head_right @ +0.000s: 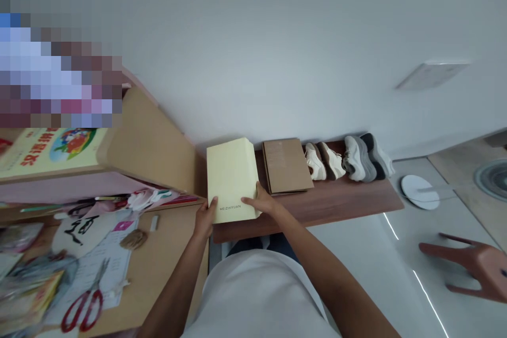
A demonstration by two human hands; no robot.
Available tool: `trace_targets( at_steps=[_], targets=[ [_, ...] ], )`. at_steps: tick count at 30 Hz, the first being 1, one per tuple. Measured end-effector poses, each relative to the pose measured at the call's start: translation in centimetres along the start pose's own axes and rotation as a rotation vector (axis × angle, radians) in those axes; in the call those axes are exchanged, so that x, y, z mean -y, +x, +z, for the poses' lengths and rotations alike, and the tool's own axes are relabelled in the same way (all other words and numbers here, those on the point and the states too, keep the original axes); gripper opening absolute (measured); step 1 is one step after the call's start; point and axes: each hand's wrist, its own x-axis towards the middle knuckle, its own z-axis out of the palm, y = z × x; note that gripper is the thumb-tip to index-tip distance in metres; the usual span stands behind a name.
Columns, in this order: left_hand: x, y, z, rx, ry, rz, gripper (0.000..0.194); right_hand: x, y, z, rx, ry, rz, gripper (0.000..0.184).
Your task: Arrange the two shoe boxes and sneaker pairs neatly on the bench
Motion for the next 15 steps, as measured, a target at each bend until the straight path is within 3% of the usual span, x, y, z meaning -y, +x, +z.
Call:
trace_targets(
  at_steps=[7, 15],
  targets=[
    [-0.6, 0.4, 0.1, -0.068, 0.092, 0.077, 0.045, -1.1, 1.7, 0.5, 0.094, 0.157, 0.19, 0.075],
    [-1.0, 1.5, 1.6, -0.133, 0.254, 0.111, 0.042, -3.2, 4.7, 0.4, 0.074, 0.171, 0.245, 0.059]
  ],
)
